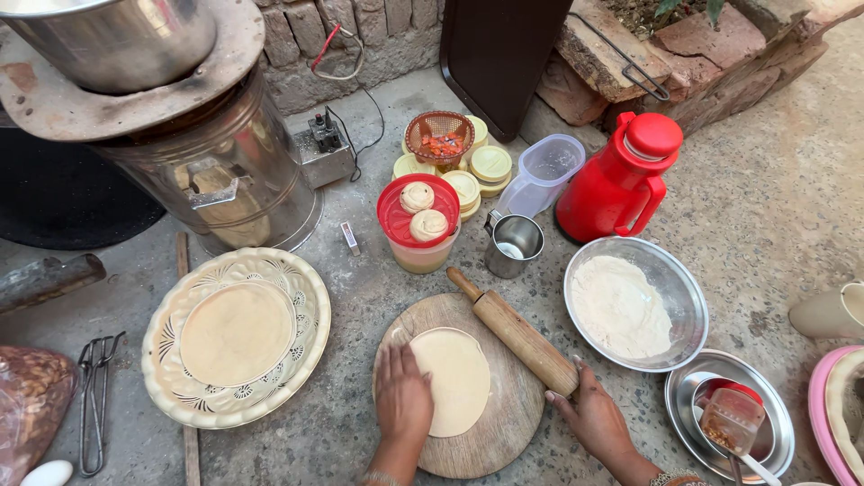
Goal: The person shapes a ball of dough by hand, dips it in flour, and rolls it flat with a rolling pin on a round wooden board, stacking finished flatbreads on a plate. They also stir a steaming pot on a wood-fired stove and coat another dough ball in flour before rolling it.
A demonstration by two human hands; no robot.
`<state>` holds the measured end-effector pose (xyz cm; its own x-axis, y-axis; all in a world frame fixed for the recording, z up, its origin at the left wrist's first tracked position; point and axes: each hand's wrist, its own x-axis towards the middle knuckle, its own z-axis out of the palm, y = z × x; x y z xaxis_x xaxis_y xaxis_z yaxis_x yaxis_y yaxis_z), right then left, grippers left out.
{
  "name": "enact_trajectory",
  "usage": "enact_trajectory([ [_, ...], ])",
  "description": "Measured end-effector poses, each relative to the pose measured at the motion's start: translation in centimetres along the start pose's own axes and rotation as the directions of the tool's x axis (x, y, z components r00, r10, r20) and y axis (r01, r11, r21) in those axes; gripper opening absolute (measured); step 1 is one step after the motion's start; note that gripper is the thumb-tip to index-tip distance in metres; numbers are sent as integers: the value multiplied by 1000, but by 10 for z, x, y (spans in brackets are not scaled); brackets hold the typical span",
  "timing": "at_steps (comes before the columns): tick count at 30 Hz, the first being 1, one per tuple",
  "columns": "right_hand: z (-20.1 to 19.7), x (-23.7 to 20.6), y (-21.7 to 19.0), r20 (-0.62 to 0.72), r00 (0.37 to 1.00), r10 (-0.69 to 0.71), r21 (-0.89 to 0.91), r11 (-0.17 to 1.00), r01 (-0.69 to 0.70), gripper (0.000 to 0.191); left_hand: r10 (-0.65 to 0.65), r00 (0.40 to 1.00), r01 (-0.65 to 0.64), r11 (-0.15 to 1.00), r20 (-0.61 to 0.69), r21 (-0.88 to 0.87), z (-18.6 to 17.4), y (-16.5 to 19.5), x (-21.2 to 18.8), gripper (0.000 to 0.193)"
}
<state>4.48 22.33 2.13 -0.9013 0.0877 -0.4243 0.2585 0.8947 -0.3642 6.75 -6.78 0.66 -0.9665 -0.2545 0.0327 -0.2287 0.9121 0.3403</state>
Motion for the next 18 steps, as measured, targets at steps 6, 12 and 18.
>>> enact_trajectory([
  [6,-2,-2,-6,78,993,91,-43,995,-88,83,-307,888,334,943,343,-19,-21,-3,11,51],
  [12,0,-5,-4,10,999,34,-10,999,-34,81,-334,752,657,449,568,-606,-23,-7,25,29],
  [18,-1,-9,0,15,999,51,-9,999,-51,80,-278,376,724,-508,884,-468,-14,0,15,34],
])
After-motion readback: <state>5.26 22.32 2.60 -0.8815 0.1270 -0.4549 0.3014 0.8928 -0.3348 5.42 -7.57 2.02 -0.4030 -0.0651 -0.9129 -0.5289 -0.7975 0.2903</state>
